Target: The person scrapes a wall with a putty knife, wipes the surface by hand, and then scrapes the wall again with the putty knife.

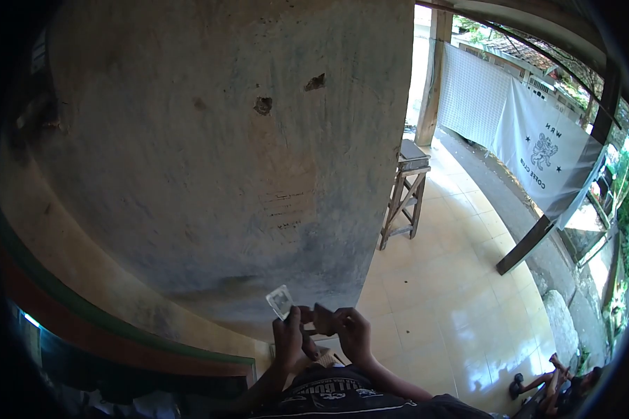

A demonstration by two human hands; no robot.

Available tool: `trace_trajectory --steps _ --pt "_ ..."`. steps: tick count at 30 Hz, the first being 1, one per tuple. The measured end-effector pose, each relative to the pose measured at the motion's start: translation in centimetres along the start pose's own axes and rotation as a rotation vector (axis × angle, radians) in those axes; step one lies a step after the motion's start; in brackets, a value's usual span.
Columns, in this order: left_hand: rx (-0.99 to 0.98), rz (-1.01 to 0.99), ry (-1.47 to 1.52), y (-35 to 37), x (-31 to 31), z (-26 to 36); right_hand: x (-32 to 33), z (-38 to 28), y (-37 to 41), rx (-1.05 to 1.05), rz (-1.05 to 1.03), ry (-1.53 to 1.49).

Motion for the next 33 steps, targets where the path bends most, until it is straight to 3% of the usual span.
trace_trajectory --steps 1,2,4,6,7,8,10,11,16,19,21,22,24,26,28,30,32,33 --pt "-0.175 0.130 0.084 -1.5 0.6 -0.6 0.3 -0.5 -0.3 0.078 0.008 0.000" --pt "-0.173 0.127 0.083 -1.5 1.1 -0.3 0.5 -1.3 -0.7 0.158 0.016 0.000" --pt "-0.107 -0.044 -0.065 -1.6 1.0 0.1 -0.1 -3.2 -0.7 0.083 -0.048 -0.107" --pt "-0.076 -0.066 0.043 -1.3 0.9 -0.1 -1.6 -3.1 -0.7 0.006 -0.183 -0.151" --pt "-0.086 -0.086 -0.093 -1.3 0.6 0.2 -2.0 -2.7 -0.5 0.013 -0.223 -0.108" --pt "-0.095 -0.105 -0.229 -1.2 0.4 0.5 -2.1 -2.8 -0.4 0.017 -0.222 -0.103" --pt "-0.069 -0.103 -0.174 -1.0 0.3 1.4 -2.2 -2.6 0.0 -0.022 -0.220 -0.074" --pt "-0.082 -0.118 -0.220 -1.0 0.5 1.7 -2.1 -2.1 0.2 -0.104 -0.206 -0.208" --pt "-0.055 -0.197 -0.297 -1.6 1.6 0.2 -0.7 -2.2 -0.5 -0.045 -0.163 -0.129" --pt "-0.164 -0.168 -0.346 -1.4 1.4 0.5 -1.2 -3.2 -0.4 -0.193 -0.199 -0.094" --pt "-0.246 -0.207 -0.349 -0.6 0.5 1.8 -1.4 -6.9 0.0 0.036 -0.059 0.238" --pt "-0.242 -0.211 -0.351 -0.6 0.5 1.8 -1.6 -6.7 0.0 0.032 -0.054 0.237" --pt "-0.173 -0.282 -0.332 -0.8 0.2 1.3 -1.1 -8.4 0.1 0.343 0.126 0.400" --pt "-0.150 -0.309 -0.289 -0.7 0.0 1.6 -0.7 -9.2 -0.6 0.326 0.116 0.364" --pt "-0.120 -0.330 -0.243 -0.4 -0.2 2.3 -0.4 -12.1 0.3 0.538 0.191 0.396" --pt "0.017 -0.262 -0.186 -0.7 0.1 2.5 -3.1 -12.6 2.0 0.551 -0.240 0.322" --pt "-0.028 -0.229 -0.018 -1.1 -0.3 2.4 -5.5 -14.9 2.7 0.519 -0.403 0.497" --pt "0.050 -0.218 0.126 -1.2 -0.5 2.1 -5.7 -14.0 2.7 0.515 -0.396 0.498"
Point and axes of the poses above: each hand's wrist, its own y-axis away from the middle knuckle, its own x-axis out of the back of the hand, z = x × y, the point moved 7 cm from there along -y, towards the middle knuckle, and after that the axes turned 1 degree about -z, right-handed, at the moved point
